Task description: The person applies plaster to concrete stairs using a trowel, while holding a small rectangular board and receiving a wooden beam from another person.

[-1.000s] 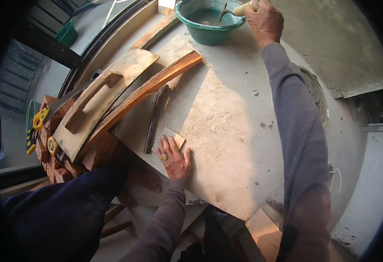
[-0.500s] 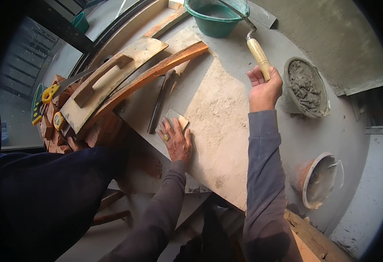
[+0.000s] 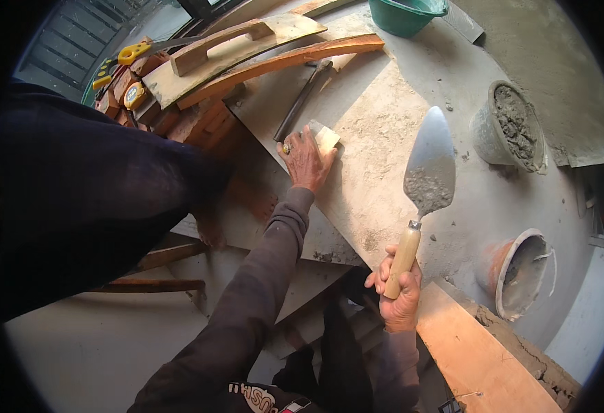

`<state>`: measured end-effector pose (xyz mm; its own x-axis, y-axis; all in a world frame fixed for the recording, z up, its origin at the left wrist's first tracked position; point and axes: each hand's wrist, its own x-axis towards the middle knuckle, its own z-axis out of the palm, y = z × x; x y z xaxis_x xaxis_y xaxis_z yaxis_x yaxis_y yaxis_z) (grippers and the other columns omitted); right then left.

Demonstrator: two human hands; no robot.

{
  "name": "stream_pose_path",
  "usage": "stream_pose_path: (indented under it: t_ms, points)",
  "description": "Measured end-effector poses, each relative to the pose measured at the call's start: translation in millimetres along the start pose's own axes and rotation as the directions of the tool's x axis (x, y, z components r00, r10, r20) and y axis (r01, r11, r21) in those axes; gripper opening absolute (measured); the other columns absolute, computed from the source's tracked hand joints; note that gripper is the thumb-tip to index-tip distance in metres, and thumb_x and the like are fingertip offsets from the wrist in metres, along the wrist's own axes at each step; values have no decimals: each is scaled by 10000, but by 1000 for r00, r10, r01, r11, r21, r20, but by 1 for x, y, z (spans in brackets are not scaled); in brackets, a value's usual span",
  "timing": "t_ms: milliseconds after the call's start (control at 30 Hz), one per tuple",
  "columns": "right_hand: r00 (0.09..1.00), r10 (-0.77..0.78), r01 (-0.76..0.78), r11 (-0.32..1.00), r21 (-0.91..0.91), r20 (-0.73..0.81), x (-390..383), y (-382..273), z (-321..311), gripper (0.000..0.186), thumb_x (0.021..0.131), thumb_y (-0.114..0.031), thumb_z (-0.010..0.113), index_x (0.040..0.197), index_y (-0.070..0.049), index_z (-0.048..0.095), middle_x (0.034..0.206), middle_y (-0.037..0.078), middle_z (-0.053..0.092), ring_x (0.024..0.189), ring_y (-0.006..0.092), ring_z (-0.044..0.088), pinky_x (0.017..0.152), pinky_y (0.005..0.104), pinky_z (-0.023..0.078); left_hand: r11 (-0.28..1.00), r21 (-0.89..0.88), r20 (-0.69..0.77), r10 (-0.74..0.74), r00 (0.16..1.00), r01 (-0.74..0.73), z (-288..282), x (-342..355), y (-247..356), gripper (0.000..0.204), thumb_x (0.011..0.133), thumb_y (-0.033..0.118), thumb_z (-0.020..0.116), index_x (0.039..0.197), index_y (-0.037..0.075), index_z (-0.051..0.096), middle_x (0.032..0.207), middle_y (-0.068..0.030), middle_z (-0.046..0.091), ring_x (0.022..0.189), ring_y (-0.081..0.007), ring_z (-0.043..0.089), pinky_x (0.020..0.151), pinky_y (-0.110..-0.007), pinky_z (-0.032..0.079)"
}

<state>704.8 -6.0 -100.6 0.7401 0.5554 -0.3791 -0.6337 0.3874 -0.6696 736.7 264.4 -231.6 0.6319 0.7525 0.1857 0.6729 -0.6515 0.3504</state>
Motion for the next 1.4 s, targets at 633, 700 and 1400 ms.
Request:
stream_pose_path:
  t_ms: [633,700,1400]
  points:
    - [970,132,-239,351,-905,-205,-226,36,-125,261,701,-157,686,870,9,577,703,106,549,634,183,536,609,342,439,-295,-326,942,-178,283,898,-198,-452,-198,660,909,524,599,1330,35,463,1133,-136,587,1035,-254,603,869,-397,513]
    - [966,117,-255,272,-928,-231,-272,35,-140,278,686,-159,687,869,16,573,736,140,547,678,214,543,650,375,443,-234,-288,939,-258,226,929,-218,-490,-224,649,903,519,611,1329,52,461,1141,-139,574,1045,-273,598,863,-428,516]
    - [555,31,-831,-34,-556,-831,-517,102,-274,258,690,-131,691,913,-18,630,652,121,629,490,218,601,492,376,478,17,-255,825,-518,227,967,-255,-610,-314,916,795,358,772,1475,43,246,1030,-97,576,899,-205,590,732,-374,505]
